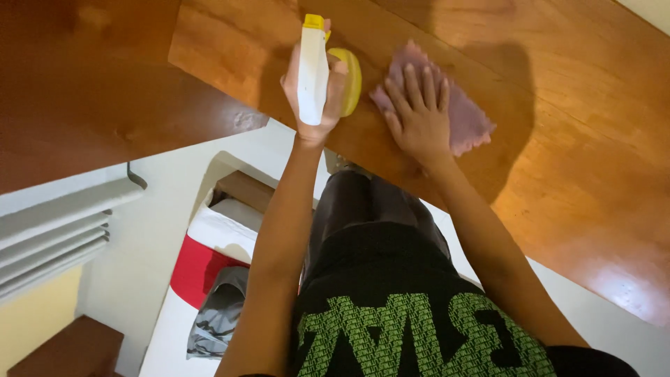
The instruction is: Wiping and cleaning a wooden shelf or desk with a spray bottle and a cloth.
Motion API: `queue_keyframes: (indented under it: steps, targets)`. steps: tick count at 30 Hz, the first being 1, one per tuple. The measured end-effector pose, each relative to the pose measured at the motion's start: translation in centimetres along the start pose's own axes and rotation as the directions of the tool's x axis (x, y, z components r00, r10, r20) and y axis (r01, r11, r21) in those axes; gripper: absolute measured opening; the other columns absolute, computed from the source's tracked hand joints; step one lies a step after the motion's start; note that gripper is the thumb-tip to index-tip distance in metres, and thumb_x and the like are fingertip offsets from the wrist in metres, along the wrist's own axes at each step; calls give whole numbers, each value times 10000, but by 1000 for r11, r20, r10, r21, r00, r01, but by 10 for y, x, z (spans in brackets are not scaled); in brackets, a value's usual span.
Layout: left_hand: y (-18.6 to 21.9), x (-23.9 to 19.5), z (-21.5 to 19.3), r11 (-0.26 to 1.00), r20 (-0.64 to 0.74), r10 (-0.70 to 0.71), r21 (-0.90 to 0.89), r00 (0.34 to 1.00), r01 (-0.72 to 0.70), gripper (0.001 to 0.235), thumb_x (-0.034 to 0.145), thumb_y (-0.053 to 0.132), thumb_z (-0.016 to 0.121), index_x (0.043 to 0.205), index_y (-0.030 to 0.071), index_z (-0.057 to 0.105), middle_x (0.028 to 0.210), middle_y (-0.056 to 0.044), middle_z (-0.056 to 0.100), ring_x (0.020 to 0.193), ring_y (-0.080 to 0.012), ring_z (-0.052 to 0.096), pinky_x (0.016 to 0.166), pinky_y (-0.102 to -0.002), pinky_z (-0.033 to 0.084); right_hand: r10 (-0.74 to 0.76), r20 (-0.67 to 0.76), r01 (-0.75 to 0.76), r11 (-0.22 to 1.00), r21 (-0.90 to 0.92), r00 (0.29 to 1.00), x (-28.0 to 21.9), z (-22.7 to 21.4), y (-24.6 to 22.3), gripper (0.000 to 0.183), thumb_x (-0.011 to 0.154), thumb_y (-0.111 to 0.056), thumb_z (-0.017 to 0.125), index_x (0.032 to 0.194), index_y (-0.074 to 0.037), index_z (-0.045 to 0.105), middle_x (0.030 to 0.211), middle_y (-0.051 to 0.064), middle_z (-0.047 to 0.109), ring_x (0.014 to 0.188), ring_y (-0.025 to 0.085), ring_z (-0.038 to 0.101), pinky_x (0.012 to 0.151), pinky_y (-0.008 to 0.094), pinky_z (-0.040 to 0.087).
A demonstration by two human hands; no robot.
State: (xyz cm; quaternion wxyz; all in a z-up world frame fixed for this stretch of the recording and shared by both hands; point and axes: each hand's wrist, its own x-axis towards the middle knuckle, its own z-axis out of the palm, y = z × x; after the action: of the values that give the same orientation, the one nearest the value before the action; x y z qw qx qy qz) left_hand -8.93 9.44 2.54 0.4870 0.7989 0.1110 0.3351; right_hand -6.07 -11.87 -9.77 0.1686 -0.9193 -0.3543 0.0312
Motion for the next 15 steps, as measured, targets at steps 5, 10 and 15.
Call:
queue_keyframes:
  steps: [5, 10, 15]
  targets:
    - [-14, 5, -11, 994, -22, 111, 9, 994, -111, 547, 798, -104, 656, 1323, 24, 575, 1003, -79, 732, 656, -159, 616, 607, -256, 546, 107, 379, -88, 994, -68, 919, -31, 0, 51, 704, 1082, -664, 163, 1709, -352, 87, 1718, -33, -116, 1588, 219, -118, 1247, 549, -137]
    - [-25, -1, -12, 992, -4, 21, -124, 1000, -22, 444, 908, 9, 675, 1331, 85, 566, 816, -28, 732, 612, -117, 672, 584, -226, 567, 287, -7, -287, 958, -1, 958, -9, -26, 89, 607, 1125, -379, 530, 1663, -119, 424, 1689, 154, 207, 1527, 456, 156, 1204, 684, 113]
    - [-14, 0, -14, 996, -38, -19, -88, 999, 16, 440, 845, -2, 665, 1269, 97, 599, 868, -39, 715, 687, -171, 652, 691, -262, 574, 342, 76, -335, 937, -96, 937, -31, -6, 64, 647, 1137, -455, 353, 1705, -162, 258, 1703, 107, 65, 1541, 397, 22, 1218, 678, 40]
